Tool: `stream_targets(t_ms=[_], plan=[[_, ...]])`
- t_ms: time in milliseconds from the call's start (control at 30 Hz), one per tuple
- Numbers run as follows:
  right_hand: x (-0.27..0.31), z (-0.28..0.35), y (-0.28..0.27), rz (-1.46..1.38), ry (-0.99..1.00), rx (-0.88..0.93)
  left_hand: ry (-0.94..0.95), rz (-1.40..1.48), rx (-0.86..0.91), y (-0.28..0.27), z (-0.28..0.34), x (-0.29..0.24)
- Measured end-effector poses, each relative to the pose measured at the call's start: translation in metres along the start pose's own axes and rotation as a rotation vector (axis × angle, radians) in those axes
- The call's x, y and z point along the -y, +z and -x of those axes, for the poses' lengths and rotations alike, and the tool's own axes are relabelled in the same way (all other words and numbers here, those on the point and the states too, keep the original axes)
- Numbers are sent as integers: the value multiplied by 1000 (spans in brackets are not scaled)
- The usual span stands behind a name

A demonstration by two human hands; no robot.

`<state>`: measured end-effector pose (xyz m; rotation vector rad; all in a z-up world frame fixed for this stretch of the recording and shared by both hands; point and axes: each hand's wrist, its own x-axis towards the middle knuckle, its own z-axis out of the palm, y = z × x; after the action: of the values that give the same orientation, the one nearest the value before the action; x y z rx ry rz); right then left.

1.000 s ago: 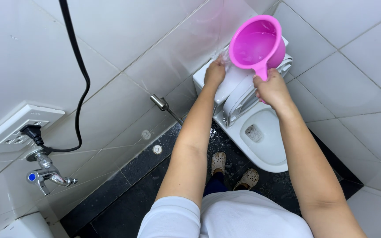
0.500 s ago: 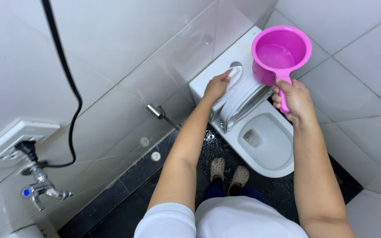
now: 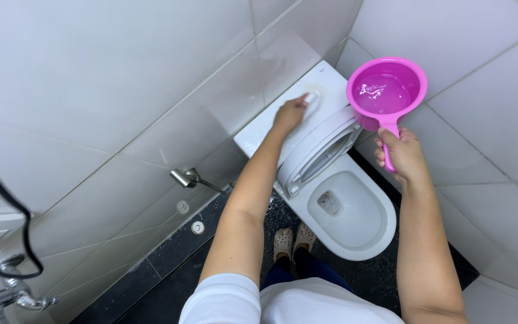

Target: The person mixes detergent with water in a pink scoop at the sink, then pours the solution into the toilet bowl. They scrub the toilet seat, lid, and tank with a brush while rinsing it in the scoop.

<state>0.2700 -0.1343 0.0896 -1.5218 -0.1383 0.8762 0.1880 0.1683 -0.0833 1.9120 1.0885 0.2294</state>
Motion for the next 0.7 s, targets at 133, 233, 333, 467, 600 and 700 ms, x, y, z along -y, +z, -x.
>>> stream_targets(t_ms=[133,233,333,467,600,700], plan=[[1,-33,-17,24,-27,14,172,-119,125,19,-25,-34],[-2,-49,-34,28,3,29,-73,-65,-49,32,-37,-50],[-1,-62,-37,108,30,20,-8,-2,-50,55,-48,-50],[-4,-73,-43,234,32,0,102,-100,90,59,-44,-76],[19,-71,-27,485,-3,-14,16,-10,27,104,-107,-33],[29,-73,-15,626,-6,-52,27,-149,126,66,-59,-95]])
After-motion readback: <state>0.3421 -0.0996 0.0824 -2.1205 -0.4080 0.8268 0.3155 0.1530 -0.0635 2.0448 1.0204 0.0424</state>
